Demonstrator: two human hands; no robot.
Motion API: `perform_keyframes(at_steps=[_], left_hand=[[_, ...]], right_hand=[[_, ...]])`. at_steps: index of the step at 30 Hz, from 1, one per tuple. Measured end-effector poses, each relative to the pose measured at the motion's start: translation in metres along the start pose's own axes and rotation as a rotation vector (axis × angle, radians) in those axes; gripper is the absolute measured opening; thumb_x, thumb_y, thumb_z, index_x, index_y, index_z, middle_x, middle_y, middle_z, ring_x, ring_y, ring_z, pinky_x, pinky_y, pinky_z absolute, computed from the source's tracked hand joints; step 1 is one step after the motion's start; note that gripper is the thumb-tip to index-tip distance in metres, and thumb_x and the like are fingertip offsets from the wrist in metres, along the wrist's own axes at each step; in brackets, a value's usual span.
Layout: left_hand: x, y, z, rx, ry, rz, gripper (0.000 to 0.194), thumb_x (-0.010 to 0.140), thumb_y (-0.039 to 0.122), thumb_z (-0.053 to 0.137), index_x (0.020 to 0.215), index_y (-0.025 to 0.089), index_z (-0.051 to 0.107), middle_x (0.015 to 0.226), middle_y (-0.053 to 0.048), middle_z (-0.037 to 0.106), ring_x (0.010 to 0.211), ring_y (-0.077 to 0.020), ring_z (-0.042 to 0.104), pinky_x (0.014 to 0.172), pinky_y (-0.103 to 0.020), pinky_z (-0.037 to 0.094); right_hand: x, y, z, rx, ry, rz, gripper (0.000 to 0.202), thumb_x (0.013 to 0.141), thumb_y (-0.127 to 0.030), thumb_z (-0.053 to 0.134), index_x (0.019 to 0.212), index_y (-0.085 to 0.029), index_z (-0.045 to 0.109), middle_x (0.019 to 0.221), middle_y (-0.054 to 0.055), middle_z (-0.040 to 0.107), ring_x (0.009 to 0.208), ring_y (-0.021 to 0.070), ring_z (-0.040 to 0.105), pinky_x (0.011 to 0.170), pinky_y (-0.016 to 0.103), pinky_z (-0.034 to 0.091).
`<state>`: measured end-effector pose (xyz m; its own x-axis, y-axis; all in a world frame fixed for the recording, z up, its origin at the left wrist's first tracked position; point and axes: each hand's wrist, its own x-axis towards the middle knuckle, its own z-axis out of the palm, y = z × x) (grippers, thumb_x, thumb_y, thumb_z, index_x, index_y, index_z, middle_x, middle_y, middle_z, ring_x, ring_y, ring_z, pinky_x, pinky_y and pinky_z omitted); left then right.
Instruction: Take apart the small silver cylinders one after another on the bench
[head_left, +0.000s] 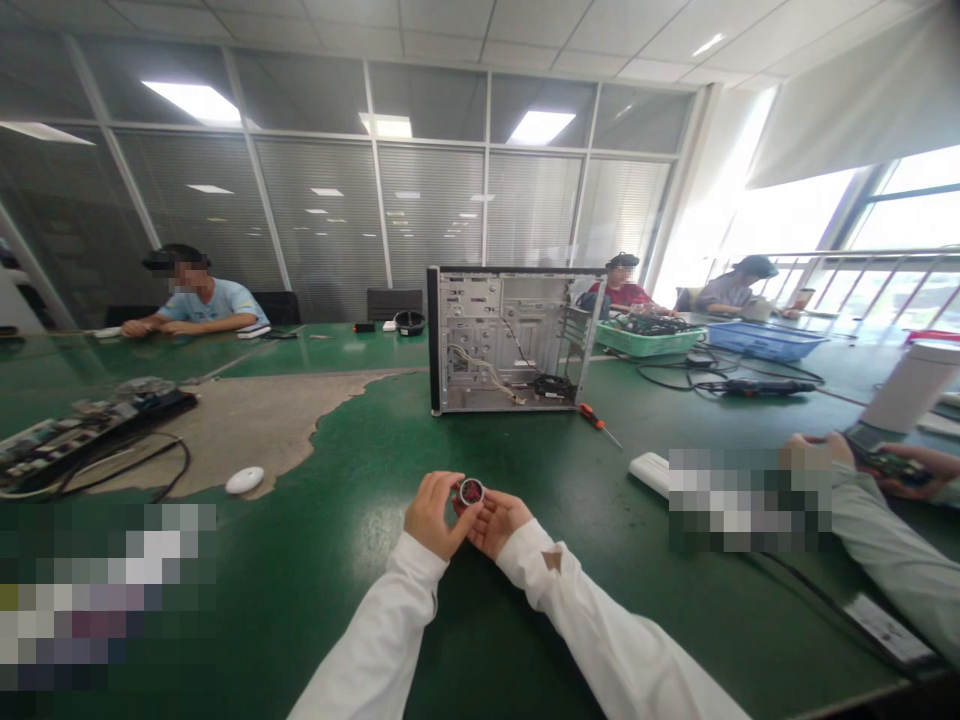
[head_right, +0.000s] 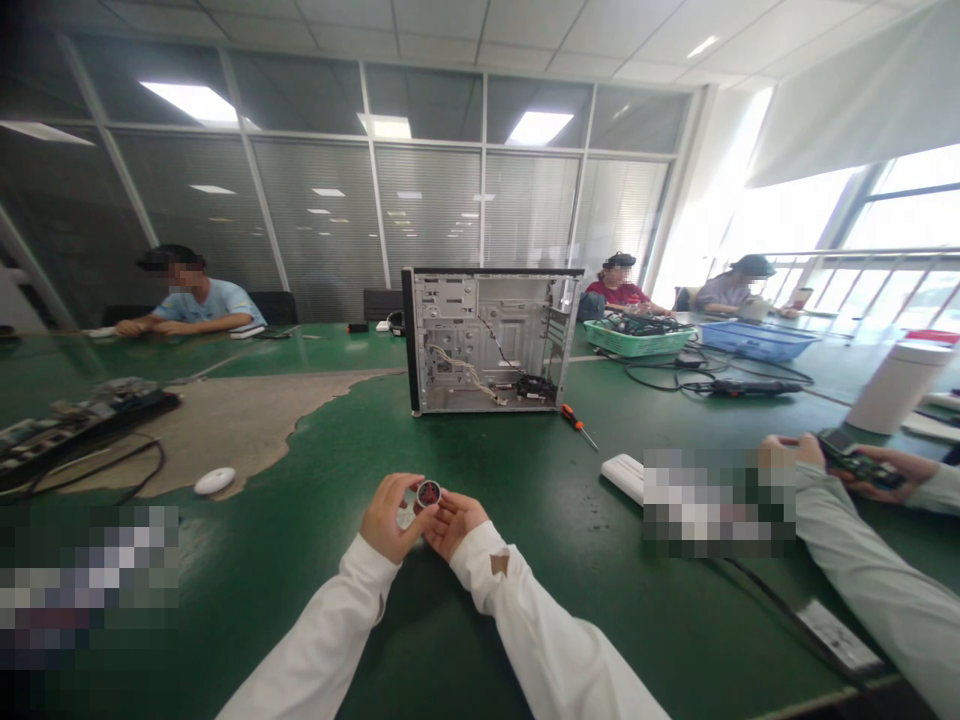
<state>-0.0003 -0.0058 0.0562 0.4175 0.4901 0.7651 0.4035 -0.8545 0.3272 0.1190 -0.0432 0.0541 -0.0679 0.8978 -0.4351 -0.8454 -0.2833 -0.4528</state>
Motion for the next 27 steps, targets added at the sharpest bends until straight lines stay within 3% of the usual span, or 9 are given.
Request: perform_keyframes(at_steps=[9,15,18,23,27], left_hand=[[-0.002,-0.002,0.003,-0.033,-0.014,-0.006,0.033,0.069,0.033,0.050,0.098,0.016,0.048,0.092,-0.009,0.054,0.088,-0.0205,0.050,0.068,-0.032,0.046],[-0.003,-0.005,0.007,-0.207,0.004,-0.078,0.036,0.070,0.037,0.046,0.099,0.016,0.048,0.092,-0.009,0.053,0.084,-0.0192,0.050,0.057,-0.027,0.045],[-0.002,-0.010,0.010,-0.353,0.036,-0.214,0.029,0.074,0.037,0.039,0.090,0.016,0.052,0.085,-0.007,0.054,0.078,-0.0165,0.052,0.056,-0.025,0.043],[-0.001,-0.021,0.015,-0.558,0.054,-0.584,0.032,0.074,0.044,0.038,0.075,0.016,0.054,0.068,-0.004,0.057,0.065,-0.0149,0.055,0.048,-0.022,0.040],[-0.001,-0.028,0.019,-0.661,0.093,-0.696,0.034,0.070,0.048,0.042,0.073,0.015,0.054,0.062,-0.002,0.057,0.059,-0.0138,0.055,0.046,-0.021,0.039]], right_hand=[[0.005,-0.001,-0.006,0.043,-0.018,-0.031,0.018,0.069,-0.015,0.049,0.083,-0.006,0.053,0.059,0.005,0.060,0.058,0.0130,0.059,0.056,0.022,0.046],[0.005,-0.003,-0.007,0.068,-0.037,-0.065,0.015,0.068,-0.013,0.050,0.081,-0.007,0.055,0.060,0.006,0.061,0.063,0.0138,0.059,0.055,0.021,0.048],[0.004,-0.004,-0.006,0.063,-0.024,-0.081,0.012,0.068,-0.013,0.051,0.078,-0.008,0.055,0.063,0.007,0.062,0.065,0.0137,0.060,0.059,0.022,0.049],[0.004,-0.005,-0.008,0.043,-0.045,-0.076,0.016,0.068,-0.013,0.051,0.082,-0.007,0.055,0.073,0.010,0.064,0.071,0.0153,0.060,0.061,0.023,0.049],[0.005,-0.005,-0.008,0.044,-0.046,-0.080,0.018,0.068,-0.013,0.051,0.084,-0.007,0.055,0.075,0.010,0.064,0.071,0.0158,0.060,0.059,0.023,0.049]])
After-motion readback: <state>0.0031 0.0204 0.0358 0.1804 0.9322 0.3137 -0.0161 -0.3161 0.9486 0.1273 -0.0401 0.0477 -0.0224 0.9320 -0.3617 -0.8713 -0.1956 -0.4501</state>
